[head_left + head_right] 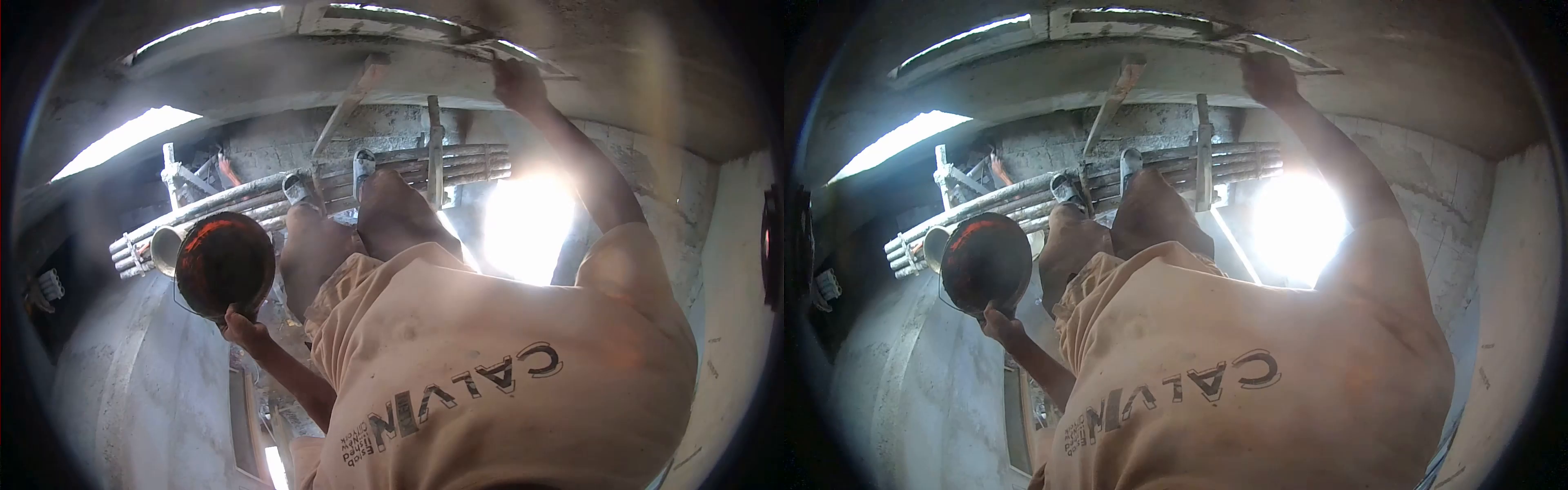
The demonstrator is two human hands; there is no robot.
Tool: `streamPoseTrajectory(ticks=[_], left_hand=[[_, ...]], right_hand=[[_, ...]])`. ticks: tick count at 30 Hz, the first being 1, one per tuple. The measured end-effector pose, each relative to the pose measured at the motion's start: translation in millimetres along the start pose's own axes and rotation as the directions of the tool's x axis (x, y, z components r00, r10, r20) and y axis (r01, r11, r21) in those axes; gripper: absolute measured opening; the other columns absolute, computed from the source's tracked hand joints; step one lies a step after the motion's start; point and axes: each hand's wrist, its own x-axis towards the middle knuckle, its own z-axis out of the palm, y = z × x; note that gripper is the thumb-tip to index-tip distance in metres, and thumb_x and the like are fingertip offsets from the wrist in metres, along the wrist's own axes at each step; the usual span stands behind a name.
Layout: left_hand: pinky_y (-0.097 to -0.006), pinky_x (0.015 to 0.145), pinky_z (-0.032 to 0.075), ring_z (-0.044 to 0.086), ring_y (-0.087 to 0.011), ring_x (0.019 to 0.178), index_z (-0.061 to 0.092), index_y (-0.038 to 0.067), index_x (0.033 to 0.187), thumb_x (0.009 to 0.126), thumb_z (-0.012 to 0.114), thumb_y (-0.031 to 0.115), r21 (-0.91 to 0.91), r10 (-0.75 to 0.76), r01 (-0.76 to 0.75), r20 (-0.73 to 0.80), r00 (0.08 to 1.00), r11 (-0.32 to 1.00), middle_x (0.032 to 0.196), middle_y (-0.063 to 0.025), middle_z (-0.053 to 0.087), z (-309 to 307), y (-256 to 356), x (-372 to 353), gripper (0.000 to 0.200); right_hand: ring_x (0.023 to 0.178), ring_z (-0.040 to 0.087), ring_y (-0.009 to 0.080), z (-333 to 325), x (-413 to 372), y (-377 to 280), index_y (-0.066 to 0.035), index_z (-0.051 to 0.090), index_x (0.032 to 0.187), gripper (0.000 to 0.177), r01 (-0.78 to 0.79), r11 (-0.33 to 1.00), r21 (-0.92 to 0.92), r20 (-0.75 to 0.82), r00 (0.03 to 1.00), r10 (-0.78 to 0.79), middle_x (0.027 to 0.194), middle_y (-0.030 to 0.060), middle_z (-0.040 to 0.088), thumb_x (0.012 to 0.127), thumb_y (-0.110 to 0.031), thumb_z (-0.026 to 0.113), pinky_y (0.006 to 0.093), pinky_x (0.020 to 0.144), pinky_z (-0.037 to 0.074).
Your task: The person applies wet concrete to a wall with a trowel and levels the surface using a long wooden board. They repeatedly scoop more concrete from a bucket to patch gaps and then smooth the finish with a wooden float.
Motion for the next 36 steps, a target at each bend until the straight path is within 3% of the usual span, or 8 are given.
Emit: streamPoseTrajectory(ticks=[13,17,20,24,27,29,33,36], left_hand=[[-0.0432,0.084,0.063,0.070,-0.0330,0.102,0.058,-0.009,0.133,0.079,0.063,0.008,-0.095,-0.213,0.197,-0.207,0.955,0.976,0.126,-0.0189,0.064,53.0,46.5,19.3,0.057],[-0.0437,0.081,0.064,0.071,-0.0325,0.101,0.058,-0.009,0.135,0.078,0.062,0.006,-0.026,-0.146,0.143,-0.207,0.968,0.989,0.126,-0.0184,0.064,60.8,45.6,19.2,0.058],[-0.0439,0.081,0.064,0.071,-0.0325,0.102,0.057,-0.008,0.137,0.077,0.061,0.004,-0.067,-0.176,0.165,-0.193,0.965,0.984,0.126,-0.0175,0.064,71.1,63.9,14.1,0.061],[-0.0395,0.080,0.063,0.071,-0.0305,0.102,0.060,-0.006,0.135,0.076,0.062,0.005,-0.122,-0.237,0.219,-0.159,0.959,0.968,0.125,-0.0170,0.066,89.9,94.0,5.7,0.060],[-0.0428,0.082,0.062,0.070,-0.0317,0.103,0.062,-0.005,0.126,0.085,0.064,0.017,0.163,-0.102,0.121,-0.117,0.988,0.979,0.126,-0.0212,0.064,70.6,73.9,10.2,0.046],[-0.0419,0.080,0.062,0.070,-0.0314,0.101,0.064,-0.005,0.122,0.087,0.063,0.018,0.121,-0.108,0.120,-0.104,0.989,0.985,0.125,-0.0203,0.065,77.4,81.2,5.9,0.042],[-0.0404,0.077,0.062,0.070,-0.0301,0.098,0.065,-0.007,0.116,0.094,0.060,0.023,0.081,-0.124,0.132,-0.100,0.987,0.988,0.119,-0.0191,0.065,65.7,75.9,6.8,0.038],[-0.0410,0.076,0.062,0.070,-0.0311,0.100,0.064,-0.008,0.113,0.096,0.060,0.029,0.378,0.220,-0.259,0.143,0.965,0.889,0.114,-0.0180,0.066,52.5,67.6,5.5,0.040]], right_hand=[[0.077,0.073,0.0367,-3.1,37.9,-75.1,-0.010,0.071,0.112,0.025,-0.169,0.946,0.275,0.007,0.985,0.174,0.088,0.0185,0.073,0.097,-0.028,0.062,0.0496,0.070,0.058],[0.069,0.072,0.0312,1.3,63.7,-178.0,-0.005,0.071,0.113,0.030,-0.059,0.540,0.839,-0.070,0.974,0.215,0.085,0.0167,0.073,0.100,-0.029,0.057,0.0438,0.064,0.058],[0.059,0.068,0.0211,-8.5,79.6,-220.7,-0.001,0.071,0.109,0.039,-0.390,-0.232,0.891,0.408,0.913,0.032,0.071,0.0105,0.067,0.098,-0.038,0.064,0.0386,0.055,0.055],[0.051,0.061,0.0159,-13.5,102.1,-239.4,0.000,0.069,0.106,0.035,-0.399,-0.428,0.811,0.412,0.909,-0.067,0.070,0.0075,0.065,0.097,-0.034,0.068,0.0325,0.049,0.052],[0.052,0.062,0.0166,-4.2,119.6,-246.5,-0.001,0.068,0.101,0.033,-0.401,-0.444,0.802,0.378,0.915,-0.144,0.069,0.0071,0.064,0.098,-0.034,0.066,0.0330,0.048,0.052],[0.049,0.058,0.0157,36.4,129.3,-254.1,0.001,0.066,0.100,0.034,-0.182,-0.416,0.891,0.183,0.982,-0.037,0.067,0.0072,0.061,0.099,-0.034,0.066,0.0326,0.044,0.048],[0.051,0.062,0.0182,13.0,98.7,-240.1,-0.002,0.065,0.096,0.031,-0.437,-0.603,0.668,0.520,0.853,-0.041,0.069,0.0086,0.063,0.101,-0.032,0.062,0.0341,0.043,0.049],[0.049,0.061,0.0191,12.0,99.6,-253.5,0.000,0.064,0.095,0.031,-0.388,-0.586,0.711,0.448,0.893,-0.049,0.070,0.0086,0.064,0.101,-0.030,0.062,0.0350,0.042,0.050]])
